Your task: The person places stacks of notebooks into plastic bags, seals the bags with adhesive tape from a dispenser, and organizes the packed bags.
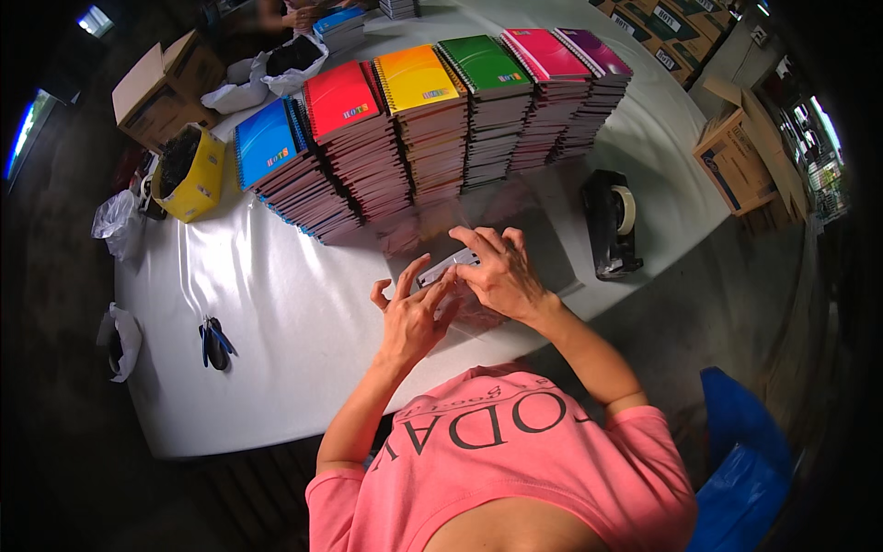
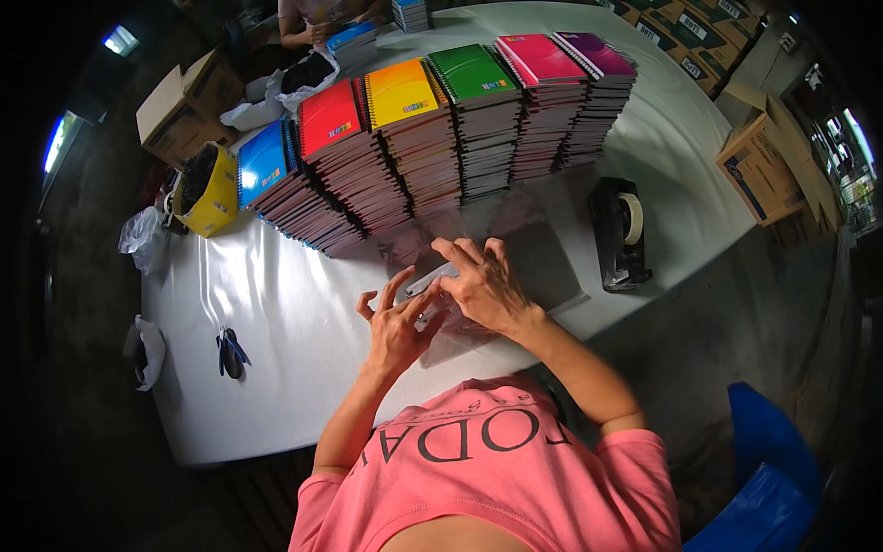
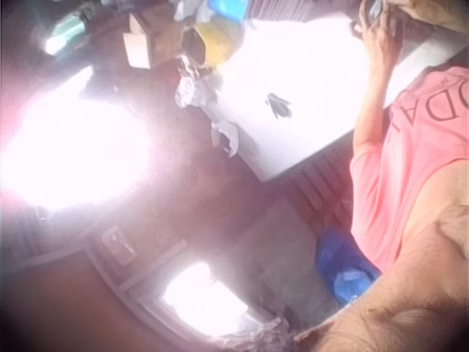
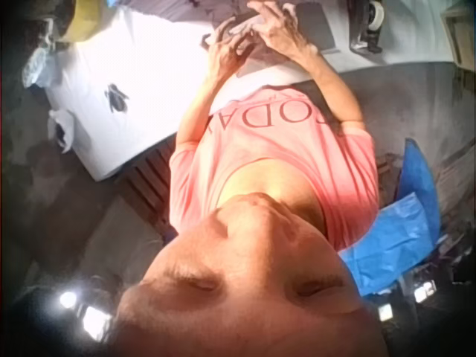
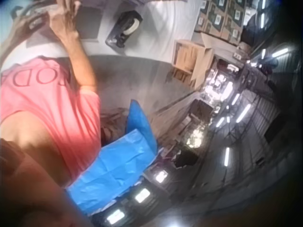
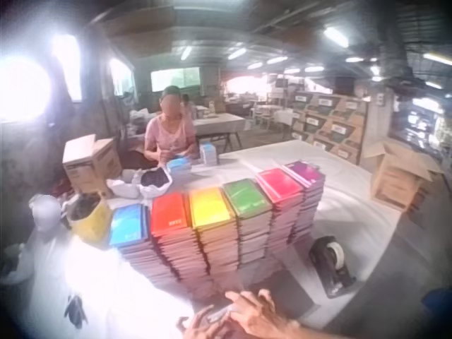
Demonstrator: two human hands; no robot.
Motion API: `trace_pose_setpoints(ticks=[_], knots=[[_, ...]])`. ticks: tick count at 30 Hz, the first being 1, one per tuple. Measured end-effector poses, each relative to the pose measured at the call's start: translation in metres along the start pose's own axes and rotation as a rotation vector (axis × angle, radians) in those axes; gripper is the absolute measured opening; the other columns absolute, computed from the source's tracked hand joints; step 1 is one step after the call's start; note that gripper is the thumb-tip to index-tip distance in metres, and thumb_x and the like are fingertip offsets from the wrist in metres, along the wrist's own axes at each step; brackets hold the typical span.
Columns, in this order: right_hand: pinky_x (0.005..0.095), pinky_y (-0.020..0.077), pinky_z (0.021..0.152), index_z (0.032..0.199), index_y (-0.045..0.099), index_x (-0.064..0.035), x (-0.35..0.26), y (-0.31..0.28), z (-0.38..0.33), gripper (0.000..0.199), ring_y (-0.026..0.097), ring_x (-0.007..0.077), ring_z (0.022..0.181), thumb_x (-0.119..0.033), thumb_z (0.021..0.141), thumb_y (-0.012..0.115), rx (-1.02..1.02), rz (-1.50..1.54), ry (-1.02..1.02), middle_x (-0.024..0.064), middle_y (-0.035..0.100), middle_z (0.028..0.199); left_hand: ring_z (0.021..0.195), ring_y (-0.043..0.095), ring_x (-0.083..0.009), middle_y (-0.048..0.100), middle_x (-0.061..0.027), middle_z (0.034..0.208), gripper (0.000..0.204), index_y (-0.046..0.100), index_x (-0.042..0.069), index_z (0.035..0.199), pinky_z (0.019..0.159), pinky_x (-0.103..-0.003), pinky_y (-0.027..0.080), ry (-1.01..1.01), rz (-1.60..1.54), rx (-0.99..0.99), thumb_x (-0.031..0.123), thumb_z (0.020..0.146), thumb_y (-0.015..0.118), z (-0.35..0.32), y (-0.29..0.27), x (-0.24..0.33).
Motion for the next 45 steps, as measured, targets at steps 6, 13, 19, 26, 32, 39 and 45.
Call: trace_pose_setpoints(ticks=[6, 13, 19, 26, 32, 39, 45], knots=[[0.0351, 0.0377, 0.094, 0.106, 0.070, -0.0132, 0.044, -0.022, -0.019, 0.033, 0.052, 0.0172, 0.098, -0.006, 0.074, 0.064, 0.021, 0.699, 0.332, 0.0037, 0.049, 0.127, 0.121, 0.048, -0.0169, 0.068, 0.0063, 0.106, 0.028, 0.069, 0.025, 0.105, 0.095, -0.050, 0.017, 0.037, 0.055, 0.058, 0.027, 0.077, 0.071, -0.003, -0.003, 0.008], [0.0370, 0.0441, 0.086, 0.107, 0.063, -0.0099, 0.199, -0.066, -0.206, 0.031, 0.056, 0.0272, 0.101, -0.031, 0.084, 0.065, 0.464, -0.010, 1.150, 0.0121, 0.058, 0.108, 0.105, 0.059, -0.0107, 0.067, 0.0063, 0.109, 0.017, 0.070, 0.024, 0.096, 0.089, -0.048, 0.023, 0.110, 0.104, 0.099, 0.025, 0.079, 0.068, -0.004, 0.000, 0.016], [0.0282, 0.0352, 0.060, 0.090, 0.067, -0.0084, 0.218, -0.060, -0.220, 0.035, 0.050, 0.0133, 0.073, -0.043, 0.082, 0.066, 0.184, 0.552, 1.538, 0.0039, 0.061, 0.089, 0.103, 0.060, -0.0109, 0.067, 0.0046, 0.109, 0.020, 0.070, 0.022, 0.099, 0.090, -0.046, 0.024, 0.100, 0.104, 0.092, 0.024, 0.079, 0.068, -0.004, 0.000, 0.012], [0.0363, 0.0424, 0.067, 0.096, 0.066, -0.0128, 0.230, -0.056, -0.233, 0.026, 0.043, 0.0125, 0.080, -0.036, 0.085, 0.061, 0.464, 1.220, 1.440, -0.0027, 0.053, 0.098, 0.102, 0.060, -0.0107, 0.067, 0.0043, 0.109, 0.021, 0.070, 0.021, 0.099, 0.091, -0.045, 0.024, 0.101, 0.100, 0.110, 0.024, 0.078, 0.069, -0.004, 0.000, 0.015], [0.0539, 0.0408, 0.089, 0.114, 0.060, -0.0098, 0.200, -0.040, -0.279, 0.033, 0.039, 0.0123, 0.117, -0.019, 0.082, 0.061, 0.648, 1.430, 1.175, -0.0020, 0.046, 0.124, 0.097, 0.060, -0.0119, 0.066, 0.0027, 0.108, 0.019, 0.071, 0.019, 0.094, 0.086, -0.041, 0.029, 0.099, 0.066, 0.159, 0.020, 0.075, 0.072, -0.005, -0.001, 0.014], [0.0290, 0.0485, 0.063, 0.091, 0.068, -0.0002, 0.130, -0.081, -0.233, 0.015, 0.061, 0.0163, 0.067, -0.013, 0.087, 0.061, 0.603, -0.019, 1.047, 0.0071, 0.067, 0.078, 0.087, 0.061, -0.0171, 0.064, -0.0037, 0.102, 0.018, 0.072, 0.014, 0.090, 0.075, -0.034, 0.039, 0.098, -0.034, 0.166, 0.013, 0.072, 0.074, -0.015, -0.004, 0.006], [0.0192, 0.0335, 0.049, 0.077, 0.069, -0.0014, 0.025, -0.016, -0.093, 0.023, 0.044, 0.0027, 0.053, -0.022, 0.087, 0.066, 0.352, 1.055, 0.850, -0.0033, 0.053, 0.058, 0.090, 0.062, -0.0233, 0.065, -0.0059, 0.103, 0.043, 0.052, 0.006, 0.105, 0.078, -0.036, 0.042, 0.076, -0.230, 0.241, 0.007, 0.069, 0.075, -0.016, 0.011, -0.002]])
Point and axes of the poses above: each hand's wrist, its own z-axis towards the middle knuckle, its own y-axis out of the palm, x = y × z, the point moved 6 cm from there along z, towards the middle knuckle
